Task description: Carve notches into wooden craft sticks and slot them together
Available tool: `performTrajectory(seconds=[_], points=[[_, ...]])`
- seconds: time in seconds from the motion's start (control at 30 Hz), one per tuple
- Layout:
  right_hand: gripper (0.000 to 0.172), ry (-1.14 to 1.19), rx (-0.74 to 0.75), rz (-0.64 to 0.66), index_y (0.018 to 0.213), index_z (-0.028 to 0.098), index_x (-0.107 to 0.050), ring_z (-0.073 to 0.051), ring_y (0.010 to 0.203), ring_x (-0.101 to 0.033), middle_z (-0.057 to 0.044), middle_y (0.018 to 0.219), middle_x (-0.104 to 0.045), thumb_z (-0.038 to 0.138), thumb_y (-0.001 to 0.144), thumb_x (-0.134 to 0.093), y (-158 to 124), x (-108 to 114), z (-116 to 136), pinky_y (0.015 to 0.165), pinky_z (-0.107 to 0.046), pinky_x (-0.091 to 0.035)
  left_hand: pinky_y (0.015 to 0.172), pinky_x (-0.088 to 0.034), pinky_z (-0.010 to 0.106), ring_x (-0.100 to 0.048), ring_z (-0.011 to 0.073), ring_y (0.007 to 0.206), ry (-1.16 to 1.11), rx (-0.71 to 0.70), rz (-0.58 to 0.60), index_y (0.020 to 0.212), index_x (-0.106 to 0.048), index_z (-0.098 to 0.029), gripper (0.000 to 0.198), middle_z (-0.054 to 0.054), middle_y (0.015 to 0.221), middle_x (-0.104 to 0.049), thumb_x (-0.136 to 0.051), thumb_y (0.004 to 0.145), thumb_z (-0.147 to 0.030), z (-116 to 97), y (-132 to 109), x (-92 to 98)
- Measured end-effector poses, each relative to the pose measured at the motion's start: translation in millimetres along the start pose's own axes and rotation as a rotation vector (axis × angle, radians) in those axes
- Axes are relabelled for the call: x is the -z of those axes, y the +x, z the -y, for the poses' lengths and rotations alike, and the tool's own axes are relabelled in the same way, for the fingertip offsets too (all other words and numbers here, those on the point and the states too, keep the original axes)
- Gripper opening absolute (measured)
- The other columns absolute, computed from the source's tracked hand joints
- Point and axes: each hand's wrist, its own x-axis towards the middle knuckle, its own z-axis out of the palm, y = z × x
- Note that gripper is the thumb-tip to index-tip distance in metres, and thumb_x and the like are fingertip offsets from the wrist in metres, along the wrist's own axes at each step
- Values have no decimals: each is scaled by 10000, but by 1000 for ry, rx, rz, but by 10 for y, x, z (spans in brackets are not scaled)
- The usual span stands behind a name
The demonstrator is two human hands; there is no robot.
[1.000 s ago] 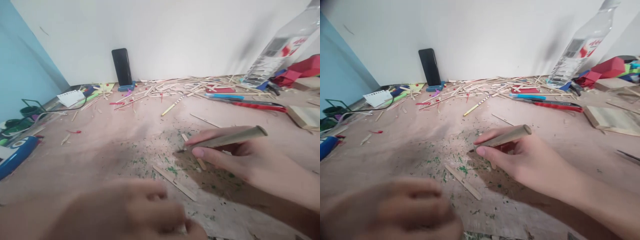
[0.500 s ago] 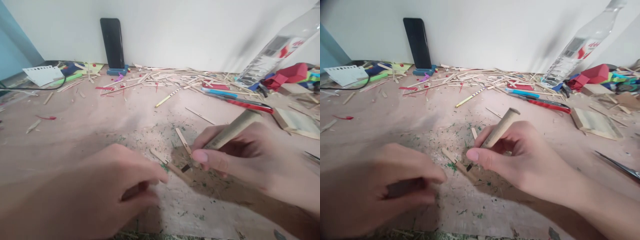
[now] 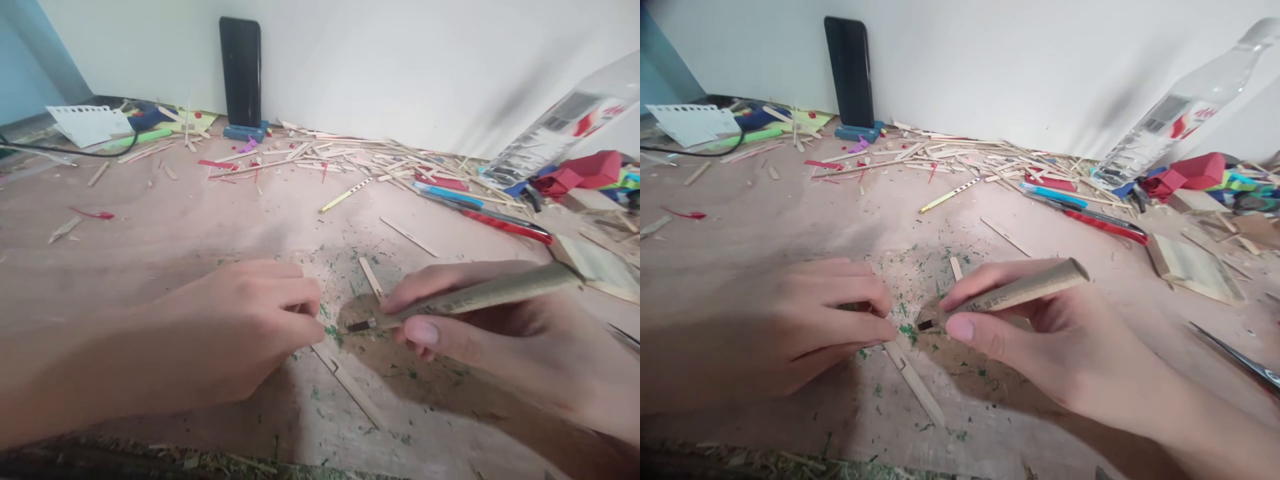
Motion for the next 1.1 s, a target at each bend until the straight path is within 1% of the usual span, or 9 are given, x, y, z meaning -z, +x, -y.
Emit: performTrajectory(seconds=[0.17, 0.3, 0.47, 0.6, 0.7, 0.77, 0.83, 0.93, 1.1], points=[[126, 45, -64, 72, 973, 380, -837, -148, 666, -686, 31, 792, -786, 315, 869, -867, -4, -32, 17, 545, -224, -531, 847, -442, 310, -626, 167, 926, -157, -1, 23, 851, -720, -187, 274, 29, 1061, -731, -541, 1056, -154, 14, 15, 25], [54, 32, -76, 136, 934, 353, -838, -144, 628, -666, 26, 757, -773, 332, 886, -847, -12, -36, 51, 521, -223, -513, 855, -449, 295, -632, 165, 926, -185, -17, 52, 860, -736, -205, 290, 34, 1060, -727, -537, 1015, -63, 23, 25, 32], [87, -33, -36, 181, 957, 365, -836, -163, 634, -698, 15, 855, -809, 371, 872, -855, -29, -54, 68, 530, -244, -560, 866, -460, 289, -636, 170, 943, -201, -8, 83, 897, -754, -208, 318, 38, 1067, -719, -542, 935, 25, 35, 45, 46], [152, -53, -11, 204, 1019, 378, -837, -183, 744, -760, 18, 1007, -831, 321, 879, -854, -17, -63, 62, 614, -255, -617, 876, -458, 277, -637, 169, 964, -234, 7, 104, 925, -759, -211, 288, 38, 1076, -718, -556, 965, -10, 32, 55, 47], [166, -85, 33, 221, 1036, 384, -834, -169, 729, -754, 29, 986, -828, 297, 895, -837, -14, -68, 74, 584, -243, -601, 873, -451, 275, -631, 167, 954, -248, 24, 90, 922, -764, -207, 281, 43, 1062, -718, -531, 1042, -106, 17, 57, 35], [129, -131, 79, 219, 1001, 373, -837, -178, 722, -752, 26, 948, -820, 295, 898, -827, -25, -74, 94, 566, -258, -596, 868, -447, 273, -627, 163, 942, -261, 32, 75, 897, -764, -200, 294, 43, 1049, -717, -525, 1057, -137, 6, 61, 27], [94, -186, 127, 230, 988, 362, -835, -204, 758, -763, 10, 963, -816, 312, 920, -795, -43, -80, 120, 563, -285, -603, 862, -445, 270, -623, 161, 937, -269, 40, 72, 859, -758, -198, 296, 40, 1043, -715, -538, 1044, -129, 1, 67, 24], [126, -257, 195, 253, 1051, 364, -824, -234, 849, -778, -10, 1056, -816, 321, 957, -752, -60, -85, 158, 572, -300, -608, 853, -444, 262, -616, 156, 930, -280, 47, 76, 836, -754, -199, 292, 34, 1025, -706, -549, 1011, -85, 2, 73, 27], [142, -299, 327, 300, 1037, 375, -831, -267, 906, -781, -21, 1046, -824, 357, 896, -832, -29, -85, 181, 588, -317, -598, 776, -442, 246, -608, 146, 865, -316, 53, 57, 805, -741, -192, 275, 29, 956, -684, -561, 960, -53, 13, 58, -5]])
